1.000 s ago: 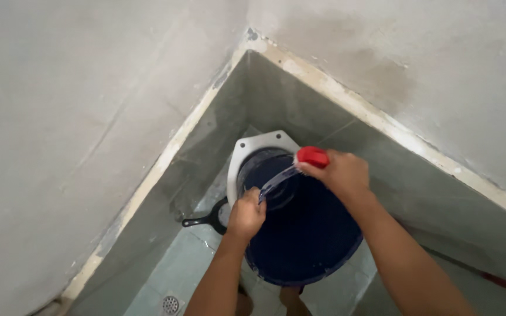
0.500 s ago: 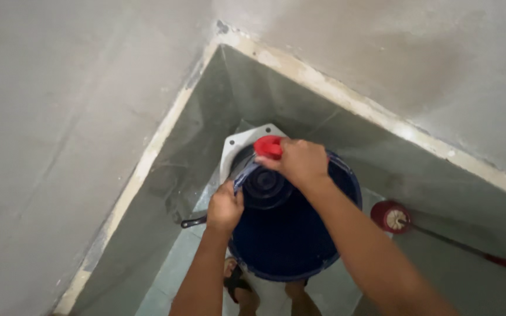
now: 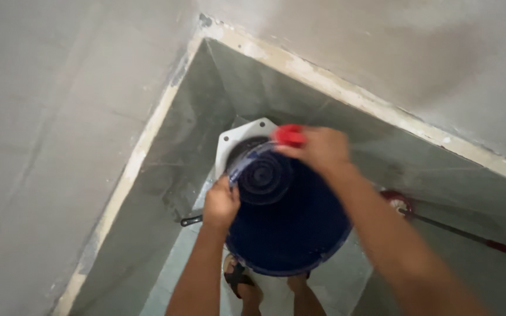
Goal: The person cleans a blue plastic bucket using a brush and soapy water. They scrub the exterior and interior of the bucket, occasionally pouring water from a small black container to rinse it.
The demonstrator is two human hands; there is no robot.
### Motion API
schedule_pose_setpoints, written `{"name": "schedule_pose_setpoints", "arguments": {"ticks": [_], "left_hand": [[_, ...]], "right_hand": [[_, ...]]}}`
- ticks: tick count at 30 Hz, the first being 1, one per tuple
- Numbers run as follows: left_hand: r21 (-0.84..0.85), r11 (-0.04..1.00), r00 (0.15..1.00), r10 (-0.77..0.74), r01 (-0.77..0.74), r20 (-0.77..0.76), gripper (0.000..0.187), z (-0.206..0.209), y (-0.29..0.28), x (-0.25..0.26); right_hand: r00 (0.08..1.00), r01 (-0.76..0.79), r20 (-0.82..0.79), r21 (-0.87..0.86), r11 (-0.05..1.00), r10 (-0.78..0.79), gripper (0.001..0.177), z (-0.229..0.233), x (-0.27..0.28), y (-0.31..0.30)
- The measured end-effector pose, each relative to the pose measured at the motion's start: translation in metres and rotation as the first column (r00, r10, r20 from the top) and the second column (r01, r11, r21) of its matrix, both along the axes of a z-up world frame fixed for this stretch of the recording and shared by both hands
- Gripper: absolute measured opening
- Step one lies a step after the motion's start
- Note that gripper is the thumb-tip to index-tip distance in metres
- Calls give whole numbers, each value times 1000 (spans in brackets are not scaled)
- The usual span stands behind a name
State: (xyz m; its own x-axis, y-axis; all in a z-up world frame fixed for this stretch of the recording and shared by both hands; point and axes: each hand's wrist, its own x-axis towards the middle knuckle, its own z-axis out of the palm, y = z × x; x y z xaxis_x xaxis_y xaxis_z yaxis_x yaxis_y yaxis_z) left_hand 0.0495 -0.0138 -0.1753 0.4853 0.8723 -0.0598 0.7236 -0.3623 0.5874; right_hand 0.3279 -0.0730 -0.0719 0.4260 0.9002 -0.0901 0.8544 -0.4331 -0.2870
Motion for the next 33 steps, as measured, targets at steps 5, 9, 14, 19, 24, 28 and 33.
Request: {"name": "schedule_pose_setpoints", "arguments": {"ticks": [5,9,14,19,24,28,33], "left_hand": [[-45,999,999,25,-27,-43,20,13,16,9],[-74,996,997,39,-44,-66,23,14,19,11],[-14,999,998,32,-32,-59,23,9,19,12],[-15,999,996,30,-31,-88,23,-2,24,10],[-92,992,993,79,-87,-92,20,12,23,17],[-27,997,996,67,-69,-66,23,17,19,16],[16,999,993,54,-52,-101,23,11,31,19]], "right_hand": [[996,82,-15,-99,992,-84,76,-6,7,-1],[879,436,-51,-318,842,-474,86,-25,54,-101],[892,428,-19,-279,859,-451,85,-30,54,-121],[978,192,-73,-61,979,-196,74,-12,43,-21],[954,278,-94,-93,956,-286,71,-28,52,-61],[879,476,90,-175,862,-468,85,-62,47,-144],[917,393,3,-174,903,-398,79,-57,60,-93]]}}
